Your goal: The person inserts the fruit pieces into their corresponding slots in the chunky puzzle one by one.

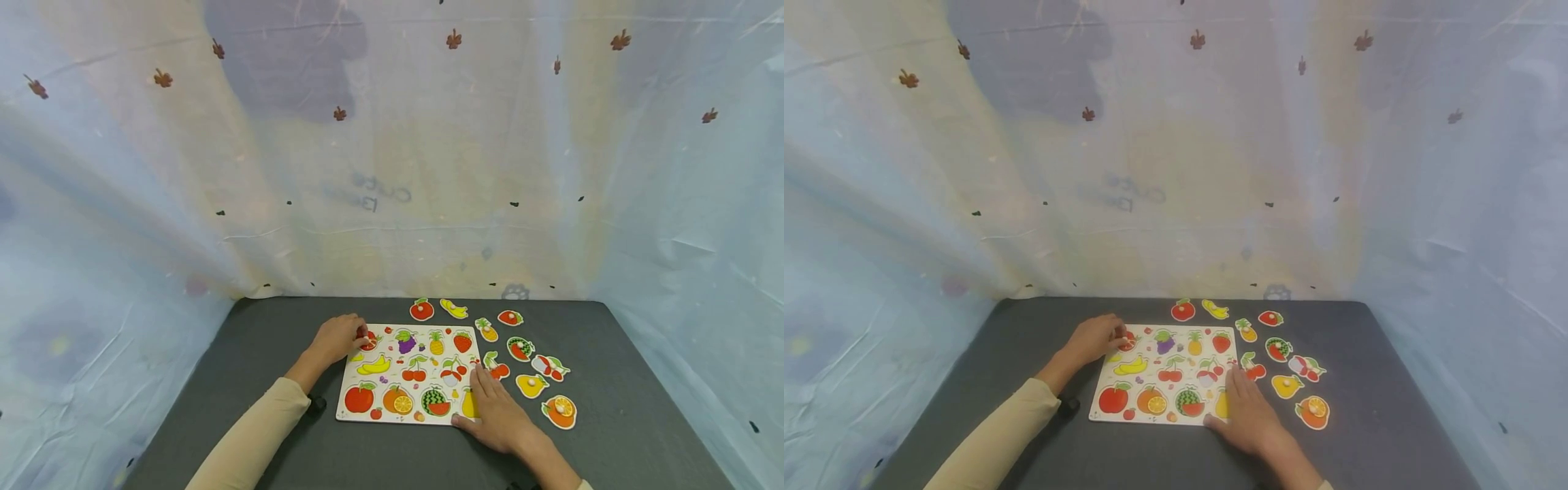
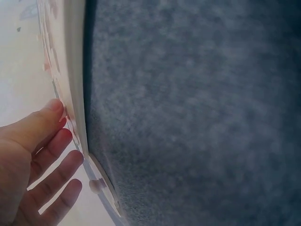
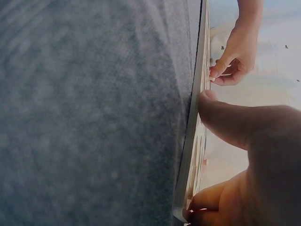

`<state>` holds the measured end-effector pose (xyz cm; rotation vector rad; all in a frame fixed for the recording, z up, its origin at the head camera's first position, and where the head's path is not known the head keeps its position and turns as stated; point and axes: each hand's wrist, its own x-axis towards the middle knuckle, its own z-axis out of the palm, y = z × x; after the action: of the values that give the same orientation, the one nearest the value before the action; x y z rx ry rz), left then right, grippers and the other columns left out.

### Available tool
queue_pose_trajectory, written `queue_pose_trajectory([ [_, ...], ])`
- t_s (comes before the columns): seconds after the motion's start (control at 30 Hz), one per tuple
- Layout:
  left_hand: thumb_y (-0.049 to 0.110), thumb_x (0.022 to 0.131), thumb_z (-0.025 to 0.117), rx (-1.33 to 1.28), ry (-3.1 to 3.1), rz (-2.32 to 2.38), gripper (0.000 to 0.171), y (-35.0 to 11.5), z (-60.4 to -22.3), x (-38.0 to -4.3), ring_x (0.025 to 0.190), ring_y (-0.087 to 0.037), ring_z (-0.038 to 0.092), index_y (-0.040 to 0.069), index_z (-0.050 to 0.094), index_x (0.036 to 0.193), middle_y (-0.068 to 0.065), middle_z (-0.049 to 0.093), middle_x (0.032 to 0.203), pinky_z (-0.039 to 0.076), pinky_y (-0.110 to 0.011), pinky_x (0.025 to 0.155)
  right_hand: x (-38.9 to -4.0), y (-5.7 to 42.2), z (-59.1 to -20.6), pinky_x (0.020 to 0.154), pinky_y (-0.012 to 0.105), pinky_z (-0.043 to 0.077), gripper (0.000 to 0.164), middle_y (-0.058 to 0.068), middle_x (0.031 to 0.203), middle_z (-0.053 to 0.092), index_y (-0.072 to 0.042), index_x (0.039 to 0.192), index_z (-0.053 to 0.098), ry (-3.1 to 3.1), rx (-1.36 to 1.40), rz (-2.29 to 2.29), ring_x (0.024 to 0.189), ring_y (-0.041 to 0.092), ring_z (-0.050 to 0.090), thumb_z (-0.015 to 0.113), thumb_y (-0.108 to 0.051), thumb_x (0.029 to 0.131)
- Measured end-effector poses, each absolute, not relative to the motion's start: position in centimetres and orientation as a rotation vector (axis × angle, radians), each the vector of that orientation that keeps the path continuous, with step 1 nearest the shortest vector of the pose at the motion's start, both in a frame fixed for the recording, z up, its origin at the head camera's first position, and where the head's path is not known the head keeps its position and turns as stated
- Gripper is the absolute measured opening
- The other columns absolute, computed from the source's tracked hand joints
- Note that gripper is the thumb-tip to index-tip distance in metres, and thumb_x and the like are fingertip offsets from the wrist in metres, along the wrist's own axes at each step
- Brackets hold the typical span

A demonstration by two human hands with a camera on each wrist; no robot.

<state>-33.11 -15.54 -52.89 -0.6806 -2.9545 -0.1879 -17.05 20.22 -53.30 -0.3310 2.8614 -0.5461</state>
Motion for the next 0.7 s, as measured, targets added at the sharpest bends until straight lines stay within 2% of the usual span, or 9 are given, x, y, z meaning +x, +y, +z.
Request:
queue_pose_trajectory([
  [0.7,0.038,0.096,0.083,-0.700,-2.974,-0.272,0.017,-15.97,-53.27,-33.72,0.081,-0.013,0.057,0.023,0.075,0.100,0.007,0.064,0.092,0.054,-0.034,0.075,-17.08,20.34,-53.33,0.129,0.062,0.025,0.109,0.025,0.175,0.023,0.006,0.165,0.032,2.860,-0.338,-0.562,0.161,0.045,0.024,0.077,-0.061,0.092],
])
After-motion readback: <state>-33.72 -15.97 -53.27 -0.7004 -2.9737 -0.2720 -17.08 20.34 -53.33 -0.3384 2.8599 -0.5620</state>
